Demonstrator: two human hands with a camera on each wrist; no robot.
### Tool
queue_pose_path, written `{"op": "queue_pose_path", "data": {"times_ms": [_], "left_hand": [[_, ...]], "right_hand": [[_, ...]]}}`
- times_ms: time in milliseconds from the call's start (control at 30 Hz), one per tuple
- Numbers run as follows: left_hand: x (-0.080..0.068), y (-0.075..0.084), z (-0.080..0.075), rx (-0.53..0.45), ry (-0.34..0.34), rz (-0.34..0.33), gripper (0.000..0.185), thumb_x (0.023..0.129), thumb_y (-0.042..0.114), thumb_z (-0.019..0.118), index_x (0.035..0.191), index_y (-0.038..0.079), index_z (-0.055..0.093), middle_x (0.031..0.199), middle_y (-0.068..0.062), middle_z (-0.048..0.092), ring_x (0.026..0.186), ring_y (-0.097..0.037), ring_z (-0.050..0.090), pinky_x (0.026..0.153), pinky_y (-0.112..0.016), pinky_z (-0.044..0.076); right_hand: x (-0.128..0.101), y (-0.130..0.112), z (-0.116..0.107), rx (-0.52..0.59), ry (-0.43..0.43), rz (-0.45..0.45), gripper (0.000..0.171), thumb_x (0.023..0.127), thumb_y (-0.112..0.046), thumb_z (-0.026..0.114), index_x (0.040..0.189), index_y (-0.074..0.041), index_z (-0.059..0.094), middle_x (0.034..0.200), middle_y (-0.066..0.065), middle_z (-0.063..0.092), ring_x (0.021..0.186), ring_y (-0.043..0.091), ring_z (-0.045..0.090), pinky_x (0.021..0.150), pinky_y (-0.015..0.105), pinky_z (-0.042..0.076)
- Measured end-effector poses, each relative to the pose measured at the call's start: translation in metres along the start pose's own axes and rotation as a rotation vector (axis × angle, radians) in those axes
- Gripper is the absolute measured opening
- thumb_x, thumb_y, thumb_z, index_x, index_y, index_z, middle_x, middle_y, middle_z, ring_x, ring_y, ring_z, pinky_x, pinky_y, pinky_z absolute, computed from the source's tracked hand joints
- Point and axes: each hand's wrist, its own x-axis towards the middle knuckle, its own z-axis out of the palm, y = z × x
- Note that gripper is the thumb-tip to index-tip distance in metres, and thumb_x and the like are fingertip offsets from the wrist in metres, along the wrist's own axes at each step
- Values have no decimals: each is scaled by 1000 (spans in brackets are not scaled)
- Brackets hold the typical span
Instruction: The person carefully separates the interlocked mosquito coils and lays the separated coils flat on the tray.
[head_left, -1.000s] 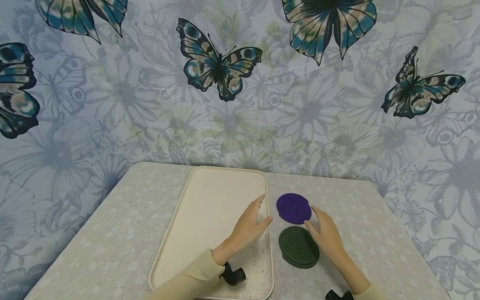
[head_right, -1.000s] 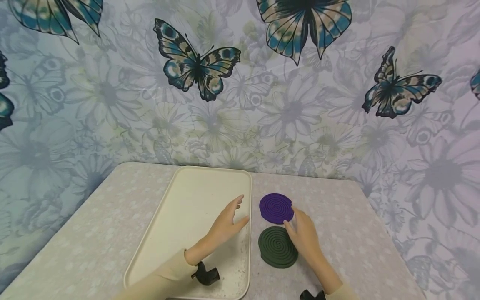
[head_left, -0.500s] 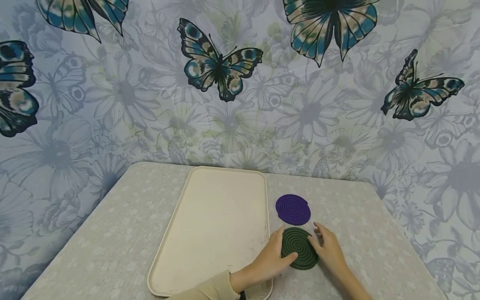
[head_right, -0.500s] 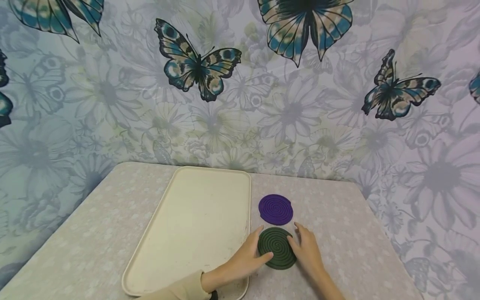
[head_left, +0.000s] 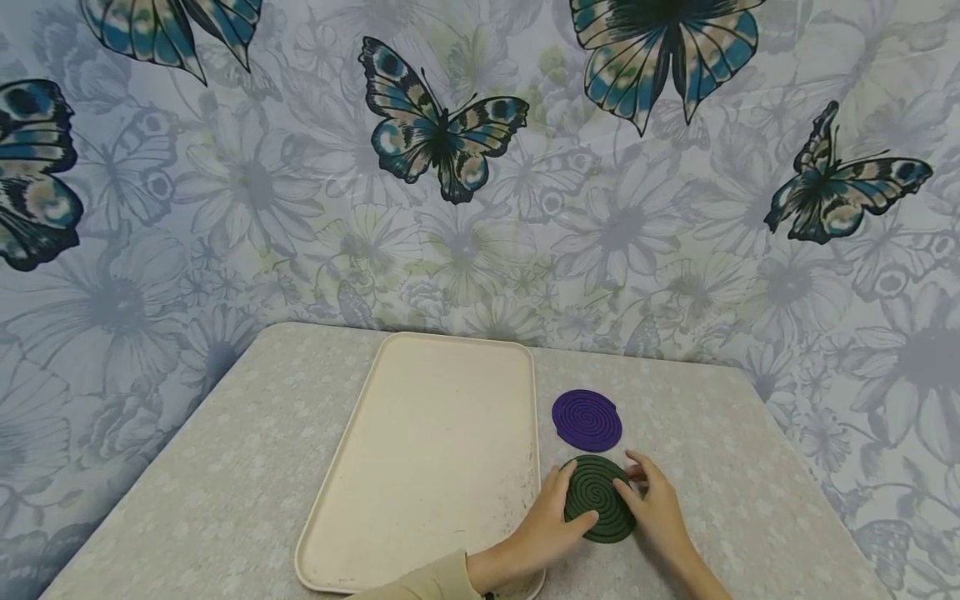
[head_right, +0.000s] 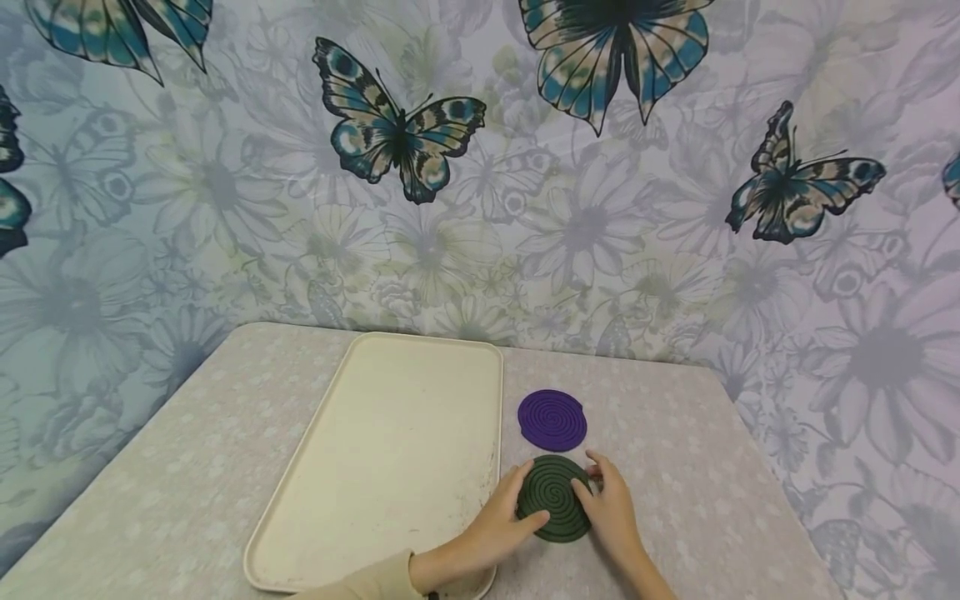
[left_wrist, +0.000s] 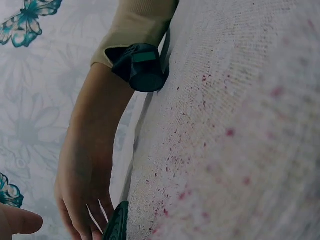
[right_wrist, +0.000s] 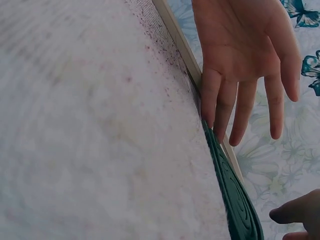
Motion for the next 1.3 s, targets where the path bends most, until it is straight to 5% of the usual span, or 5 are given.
{"op": "queue_pose_path", "data": {"times_ms": [167,367,600,967,1300], "left_hand": [[3,-1,-2,-48,30,30,70,95,32,54,149,2,22,153,-28,22,141,-46,23,109,-64,28],[9,-2,-5,-129,69,48,62,95,27,54,145,0,29,144,-22,37,132,-39,41,103,-52,44],[17,5,-21,-184,204,58,51,94,23,56,140,5,42,140,-22,45,128,-40,47,100,-56,45],[41,13,-76,-166,386,176,39,91,7,59,130,4,54,125,-17,60,111,-31,60,91,-30,54],[48,21,-137,-298,440,128,49,87,4,66,134,5,51,101,-23,69,74,-8,68,66,-20,57]], "right_hand": [[1,-2,-2,108,7,75,48,87,-1,64,132,6,47,108,21,57,91,20,64,73,18,54],[3,-2,-8,222,-60,164,60,85,0,67,139,4,41,108,26,64,86,19,70,74,19,56],[15,-12,-24,450,-140,240,63,86,-3,66,142,0,38,74,-10,66,68,-1,61,67,14,51],[49,-64,-26,766,-113,275,61,87,-2,66,141,-5,39,77,-15,70,71,-1,66,70,16,56],[76,-117,1,965,-105,278,55,89,5,59,141,-5,41,71,-11,67,67,2,65,68,14,55]]}}
